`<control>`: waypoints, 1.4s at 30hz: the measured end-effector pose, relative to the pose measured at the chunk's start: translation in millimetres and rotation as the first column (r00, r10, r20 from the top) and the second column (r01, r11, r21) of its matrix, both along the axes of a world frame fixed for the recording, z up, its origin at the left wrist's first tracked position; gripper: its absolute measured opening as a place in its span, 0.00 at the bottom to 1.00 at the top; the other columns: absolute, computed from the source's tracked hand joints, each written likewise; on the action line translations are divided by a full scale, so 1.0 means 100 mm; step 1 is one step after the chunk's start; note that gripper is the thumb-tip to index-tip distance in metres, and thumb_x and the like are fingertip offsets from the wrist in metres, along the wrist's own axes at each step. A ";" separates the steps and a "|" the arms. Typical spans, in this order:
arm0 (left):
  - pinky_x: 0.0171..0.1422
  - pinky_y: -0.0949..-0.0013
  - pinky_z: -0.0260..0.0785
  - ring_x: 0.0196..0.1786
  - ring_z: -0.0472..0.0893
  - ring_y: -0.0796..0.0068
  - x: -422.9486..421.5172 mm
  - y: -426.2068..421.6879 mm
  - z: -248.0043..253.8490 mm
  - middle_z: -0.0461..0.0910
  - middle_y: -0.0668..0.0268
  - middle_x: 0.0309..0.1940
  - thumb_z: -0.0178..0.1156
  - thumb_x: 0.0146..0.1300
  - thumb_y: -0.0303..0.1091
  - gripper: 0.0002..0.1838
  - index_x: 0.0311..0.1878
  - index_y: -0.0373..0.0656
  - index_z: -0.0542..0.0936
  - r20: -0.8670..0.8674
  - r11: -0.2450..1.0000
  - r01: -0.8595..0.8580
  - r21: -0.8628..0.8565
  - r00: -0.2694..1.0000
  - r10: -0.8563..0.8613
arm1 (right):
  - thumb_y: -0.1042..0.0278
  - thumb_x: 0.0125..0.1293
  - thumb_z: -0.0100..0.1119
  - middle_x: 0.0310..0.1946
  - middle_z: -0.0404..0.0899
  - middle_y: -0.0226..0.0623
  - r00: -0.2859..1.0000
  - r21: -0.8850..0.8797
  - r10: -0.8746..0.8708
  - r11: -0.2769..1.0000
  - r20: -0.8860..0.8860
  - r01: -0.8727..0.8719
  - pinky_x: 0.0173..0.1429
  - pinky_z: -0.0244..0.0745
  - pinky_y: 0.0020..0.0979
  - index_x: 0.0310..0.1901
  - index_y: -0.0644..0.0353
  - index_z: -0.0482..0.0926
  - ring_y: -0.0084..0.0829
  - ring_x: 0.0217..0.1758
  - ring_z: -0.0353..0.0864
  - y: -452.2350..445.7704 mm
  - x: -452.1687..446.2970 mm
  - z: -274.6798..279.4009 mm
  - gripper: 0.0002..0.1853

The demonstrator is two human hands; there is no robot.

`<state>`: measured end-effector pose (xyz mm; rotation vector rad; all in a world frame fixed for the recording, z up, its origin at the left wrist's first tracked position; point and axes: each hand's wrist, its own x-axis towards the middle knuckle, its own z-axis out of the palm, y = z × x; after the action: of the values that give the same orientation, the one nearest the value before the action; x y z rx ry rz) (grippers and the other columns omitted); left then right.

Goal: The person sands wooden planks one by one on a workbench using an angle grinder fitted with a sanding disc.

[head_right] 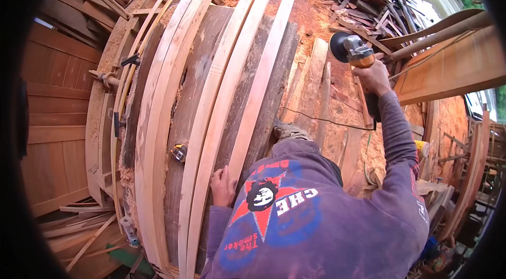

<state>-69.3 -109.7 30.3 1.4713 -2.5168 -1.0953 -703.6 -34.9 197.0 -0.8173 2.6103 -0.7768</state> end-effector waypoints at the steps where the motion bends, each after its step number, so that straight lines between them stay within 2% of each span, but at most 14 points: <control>1: 0.72 0.44 0.62 0.69 0.72 0.47 -0.06 0.11 -0.02 0.72 0.48 0.67 0.76 0.59 0.43 0.46 0.79 0.39 0.69 -0.038 0.997 -0.030 -0.073 0.999 0.028 | 0.55 0.50 0.77 0.31 0.89 0.39 1.000 0.013 -0.012 1.000 0.007 0.012 0.45 0.83 0.36 0.44 0.61 0.89 0.33 0.34 0.89 0.05 0.12 0.02 0.22; 6: 0.70 0.45 0.65 0.65 0.75 0.45 -0.36 0.34 -0.18 0.75 0.52 0.64 0.81 0.52 0.52 0.50 0.75 0.41 0.70 0.104 0.930 -0.204 -0.306 0.964 0.246 | 0.59 0.53 0.77 0.33 0.90 0.39 0.991 -0.120 0.135 0.984 -0.011 -0.135 0.45 0.84 0.36 0.44 0.61 0.89 0.31 0.35 0.89 0.20 0.76 0.00 0.19; 10: 0.71 0.46 0.66 0.65 0.75 0.47 -0.23 0.12 -0.12 0.78 0.54 0.56 0.84 0.47 0.48 0.47 0.68 0.39 0.75 0.086 0.958 -0.215 -0.187 0.968 0.235 | 0.65 0.51 0.79 0.39 0.91 0.40 0.960 -0.134 0.208 0.974 0.185 -0.185 0.49 0.85 0.33 0.52 0.63 0.86 0.29 0.40 0.90 0.11 1.36 -0.14 0.25; 12: 0.72 0.44 0.65 0.63 0.76 0.45 -0.02 -0.03 -0.07 0.78 0.55 0.55 0.85 0.46 0.46 0.45 0.65 0.34 0.76 -0.058 0.951 -0.199 0.235 0.974 0.218 | 0.66 0.52 0.79 0.40 0.91 0.40 0.894 -0.146 0.356 0.934 0.272 -0.327 0.50 0.86 0.33 0.56 0.65 0.84 0.27 0.41 0.90 0.03 1.59 -0.22 0.28; 13: 0.74 0.43 0.64 0.64 0.74 0.43 0.07 -0.05 -0.06 0.76 0.52 0.56 0.85 0.45 0.44 0.46 0.65 0.32 0.77 -0.029 0.951 -0.156 0.268 0.985 0.170 | 0.67 0.52 0.78 0.39 0.91 0.43 0.860 -0.113 0.373 0.927 0.347 -0.356 0.50 0.86 0.34 0.55 0.65 0.83 0.32 0.42 0.92 -0.07 1.80 -0.08 0.27; 14: 0.74 0.43 0.64 0.64 0.74 0.43 0.10 -0.01 -0.05 0.76 0.52 0.56 0.85 0.45 0.44 0.46 0.65 0.32 0.77 -0.031 0.949 -0.164 0.268 0.983 0.178 | 0.66 0.52 0.76 0.39 0.90 0.49 0.846 -0.089 0.455 0.889 0.280 -0.449 0.50 0.86 0.38 0.54 0.64 0.83 0.41 0.42 0.93 -0.06 1.83 -0.32 0.26; 17: 0.74 0.46 0.64 0.66 0.69 0.43 0.27 0.10 -0.15 0.71 0.49 0.60 0.85 0.47 0.44 0.53 0.77 0.42 0.72 -0.073 0.947 -0.234 0.222 0.964 0.255 | 0.63 0.52 0.73 0.38 0.89 0.55 0.734 0.043 0.596 0.766 0.325 -0.641 0.51 0.86 0.46 0.52 0.61 0.83 0.54 0.43 0.91 -0.41 2.24 0.04 0.24; 19: 0.74 0.47 0.64 0.66 0.70 0.43 0.23 0.14 -0.10 0.71 0.49 0.60 0.84 0.48 0.44 0.53 0.78 0.43 0.72 -0.019 0.961 -0.230 0.152 0.972 0.235 | 0.60 0.53 0.72 0.38 0.88 0.56 0.676 0.141 0.642 0.679 0.362 -0.721 0.51 0.85 0.51 0.49 0.60 0.82 0.57 0.44 0.90 -0.61 2.43 0.12 0.22; 22: 0.72 0.47 0.66 0.67 0.71 0.46 0.09 0.24 0.08 0.72 0.51 0.62 0.83 0.49 0.42 0.52 0.78 0.42 0.70 0.071 0.969 -0.245 0.028 0.968 0.242 | 0.54 0.54 0.76 0.37 0.88 0.57 0.585 0.234 0.717 0.538 0.379 -0.810 0.50 0.85 0.52 0.48 0.61 0.82 0.58 0.43 0.90 -0.85 2.62 0.09 0.25; 25: 0.67 0.49 0.71 0.66 0.76 0.50 -0.04 0.35 0.07 0.73 0.56 0.64 0.84 0.44 0.36 0.53 0.74 0.45 0.66 0.176 0.956 -0.194 -0.221 0.956 0.235 | 0.52 0.54 0.76 0.37 0.88 0.58 0.515 0.272 0.774 0.440 0.368 -0.856 0.49 0.85 0.52 0.47 0.63 0.82 0.59 0.42 0.90 -1.06 2.72 0.13 0.26; 28: 0.66 0.49 0.72 0.65 0.76 0.51 -0.06 0.36 0.06 0.73 0.57 0.64 0.84 0.44 0.37 0.53 0.75 0.45 0.67 0.249 0.961 -0.168 -0.220 0.943 0.222 | 0.54 0.54 0.75 0.36 0.88 0.58 0.482 0.316 0.799 0.382 0.359 -0.868 0.47 0.85 0.52 0.47 0.62 0.82 0.58 0.41 0.90 -1.20 2.65 0.19 0.24; 31: 0.69 0.50 0.72 0.64 0.78 0.51 -0.08 0.42 0.01 0.74 0.56 0.66 0.82 0.43 0.34 0.53 0.75 0.44 0.67 0.224 0.949 -0.199 -0.244 0.941 0.255 | 0.62 0.53 0.73 0.32 0.88 0.53 0.541 0.307 0.767 0.453 0.344 -0.837 0.46 0.87 0.47 0.48 0.61 0.82 0.53 0.37 0.91 -1.42 2.37 0.25 0.22; 34: 0.70 0.51 0.73 0.64 0.78 0.50 -0.09 0.38 0.02 0.75 0.56 0.66 0.81 0.42 0.32 0.53 0.76 0.44 0.68 0.211 0.950 -0.223 -0.220 0.939 0.270 | 0.63 0.56 0.71 0.32 0.88 0.52 0.592 0.288 0.777 0.529 0.214 -0.799 0.47 0.87 0.45 0.47 0.59 0.85 0.49 0.39 0.92 -1.63 1.86 0.19 0.17; 42: 0.72 0.48 0.71 0.64 0.78 0.46 -0.02 0.32 0.00 0.75 0.52 0.67 0.76 0.43 0.31 0.49 0.75 0.40 0.70 0.160 0.965 -0.222 -0.140 0.957 0.244 | 0.62 0.49 0.74 0.29 0.87 0.51 0.752 0.316 0.636 0.687 0.173 -0.654 0.45 0.85 0.41 0.37 0.67 0.88 0.44 0.34 0.91 -2.23 0.55 0.08 0.17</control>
<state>-71.4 -77.6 30.0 1.8457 -2.3834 -0.7952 -648.7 -257.8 205.1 -1.4466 2.0619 -0.1010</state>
